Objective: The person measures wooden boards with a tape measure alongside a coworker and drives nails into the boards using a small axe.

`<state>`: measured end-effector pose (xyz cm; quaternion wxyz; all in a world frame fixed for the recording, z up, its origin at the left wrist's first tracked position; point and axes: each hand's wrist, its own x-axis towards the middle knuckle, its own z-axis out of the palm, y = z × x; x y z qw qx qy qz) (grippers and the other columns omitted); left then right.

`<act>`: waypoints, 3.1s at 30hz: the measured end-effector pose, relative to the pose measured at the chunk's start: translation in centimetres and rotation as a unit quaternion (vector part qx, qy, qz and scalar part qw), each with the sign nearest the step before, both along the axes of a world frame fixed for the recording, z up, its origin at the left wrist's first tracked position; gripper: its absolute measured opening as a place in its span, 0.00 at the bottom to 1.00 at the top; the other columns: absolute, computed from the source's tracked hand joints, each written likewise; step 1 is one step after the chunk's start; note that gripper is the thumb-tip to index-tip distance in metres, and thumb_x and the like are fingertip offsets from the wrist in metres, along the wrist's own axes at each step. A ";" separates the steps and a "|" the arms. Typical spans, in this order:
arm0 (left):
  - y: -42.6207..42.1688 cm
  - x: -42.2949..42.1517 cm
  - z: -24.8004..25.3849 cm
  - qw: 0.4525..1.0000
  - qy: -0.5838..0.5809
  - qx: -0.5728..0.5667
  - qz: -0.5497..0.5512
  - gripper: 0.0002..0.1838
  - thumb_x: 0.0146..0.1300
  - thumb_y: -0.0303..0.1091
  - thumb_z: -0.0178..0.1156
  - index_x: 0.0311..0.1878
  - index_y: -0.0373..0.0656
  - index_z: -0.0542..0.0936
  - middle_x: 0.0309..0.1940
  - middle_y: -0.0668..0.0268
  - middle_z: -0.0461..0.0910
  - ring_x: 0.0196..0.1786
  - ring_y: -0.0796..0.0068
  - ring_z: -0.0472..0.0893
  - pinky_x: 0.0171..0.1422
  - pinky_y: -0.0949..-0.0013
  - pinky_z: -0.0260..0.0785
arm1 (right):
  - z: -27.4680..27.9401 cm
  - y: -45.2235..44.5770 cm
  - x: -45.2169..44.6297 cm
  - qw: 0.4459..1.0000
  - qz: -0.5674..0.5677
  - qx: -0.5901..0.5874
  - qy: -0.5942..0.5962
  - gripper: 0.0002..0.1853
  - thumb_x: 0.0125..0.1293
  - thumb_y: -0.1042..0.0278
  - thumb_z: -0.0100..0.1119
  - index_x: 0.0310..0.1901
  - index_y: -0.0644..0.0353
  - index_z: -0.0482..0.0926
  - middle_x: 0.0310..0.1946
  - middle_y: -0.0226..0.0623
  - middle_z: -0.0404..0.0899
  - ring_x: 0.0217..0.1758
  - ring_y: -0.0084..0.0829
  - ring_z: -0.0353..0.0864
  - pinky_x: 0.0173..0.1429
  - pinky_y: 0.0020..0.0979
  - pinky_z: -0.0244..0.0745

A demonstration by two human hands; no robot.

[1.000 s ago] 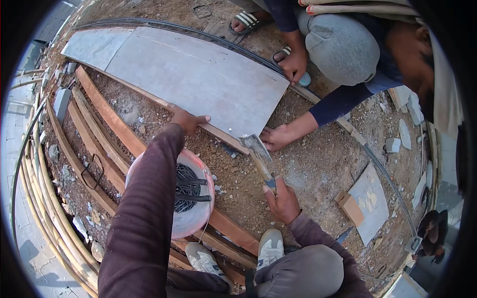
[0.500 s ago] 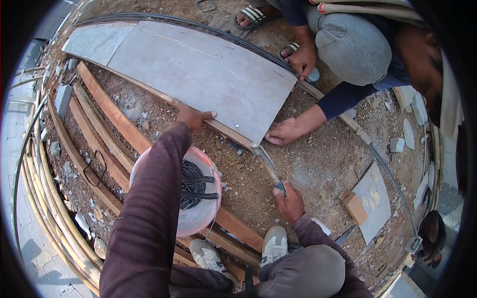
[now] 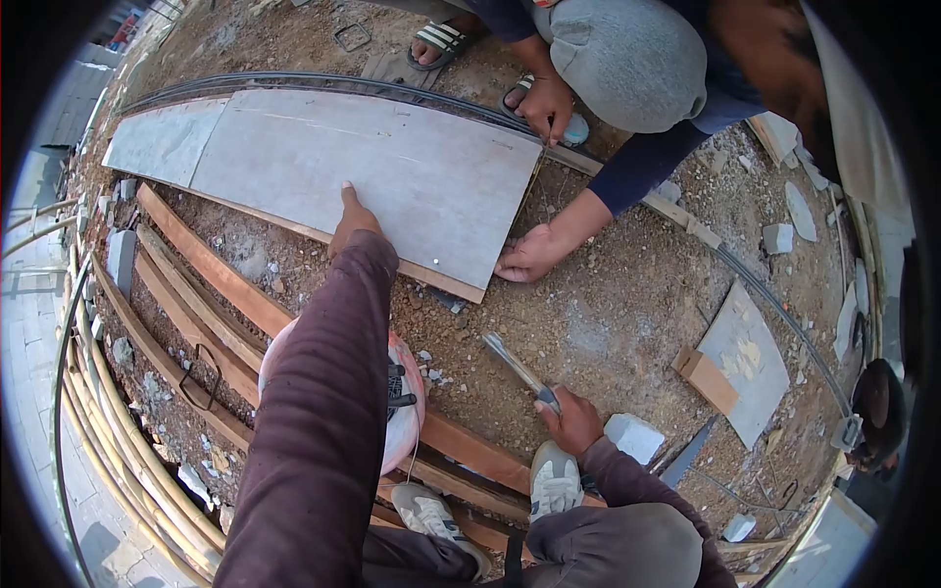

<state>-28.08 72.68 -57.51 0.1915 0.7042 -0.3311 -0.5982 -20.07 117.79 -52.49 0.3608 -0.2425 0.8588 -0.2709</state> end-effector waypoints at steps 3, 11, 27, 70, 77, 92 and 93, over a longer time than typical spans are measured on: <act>-0.4 0.0 -1.1 0.985 -0.142 -0.014 0.096 0.62 0.51 0.79 0.59 0.68 0.25 0.63 0.63 0.42 0.73 0.62 0.50 0.78 0.70 0.53 0.66 | -0.3 0.1 0.3 1.000 -0.011 -0.018 -0.005 0.17 0.70 0.55 0.60 0.49 0.61 0.75 0.36 0.55 0.82 0.40 0.58 0.83 0.42 0.51 0.77; 1.5 -1.8 2.2 0.930 -0.335 -0.018 0.149 0.57 0.54 0.81 0.53 0.61 0.27 0.69 0.58 0.42 0.77 0.60 0.45 0.79 0.67 0.48 0.67 | -0.7 -2.3 -0.3 0.997 -0.046 -0.061 -0.012 0.17 0.67 0.59 0.64 0.50 0.61 0.77 0.35 0.53 0.83 0.39 0.56 0.84 0.41 0.46 0.79; 0.8 -1.2 1.5 0.930 -0.337 -0.023 0.147 0.56 0.58 0.79 0.52 0.60 0.23 0.69 0.60 0.39 0.73 0.64 0.41 0.75 0.70 0.45 0.65 | 1.1 -9.9 -6.2 0.992 -0.013 -0.121 0.030 0.20 0.68 0.65 0.62 0.57 0.68 0.76 0.37 0.56 0.83 0.38 0.54 0.86 0.41 0.43 0.80; 1.4 -0.2 1.0 0.922 -0.357 -0.092 0.117 0.50 0.62 0.75 0.52 0.54 0.24 0.70 0.52 0.41 0.74 0.61 0.44 0.74 0.67 0.44 0.66 | 1.3 -11.6 -6.3 0.983 0.075 -0.118 0.116 0.20 0.60 0.59 0.69 0.46 0.64 0.75 0.31 0.58 0.81 0.34 0.57 0.83 0.35 0.49 0.76; 1.0 -0.7 1.2 0.924 -0.352 -0.087 0.122 0.51 0.62 0.76 0.51 0.57 0.24 0.69 0.54 0.41 0.73 0.61 0.44 0.74 0.67 0.45 0.65 | 5.5 -14.1 -7.7 0.944 0.023 -0.298 0.142 0.11 0.67 0.64 0.62 0.44 0.62 0.76 0.25 0.49 0.79 0.26 0.51 0.82 0.31 0.43 0.76; 1.1 -0.5 1.0 0.927 -0.344 -0.090 0.121 0.50 0.62 0.76 0.51 0.54 0.25 0.70 0.53 0.42 0.73 0.62 0.42 0.73 0.68 0.45 0.64 | 1.4 -13.1 -6.6 0.990 0.068 -0.004 0.120 0.17 0.68 0.57 0.63 0.42 0.65 0.73 0.27 0.57 0.80 0.30 0.60 0.81 0.32 0.48 0.75; 1.0 -0.9 1.2 0.930 -0.337 -0.089 0.118 0.50 0.62 0.76 0.51 0.54 0.25 0.70 0.54 0.42 0.72 0.62 0.42 0.73 0.68 0.45 0.64 | 1.7 -14.2 -6.8 0.995 0.045 0.052 0.072 0.17 0.68 0.57 0.63 0.42 0.65 0.73 0.26 0.55 0.79 0.29 0.60 0.80 0.31 0.48 0.74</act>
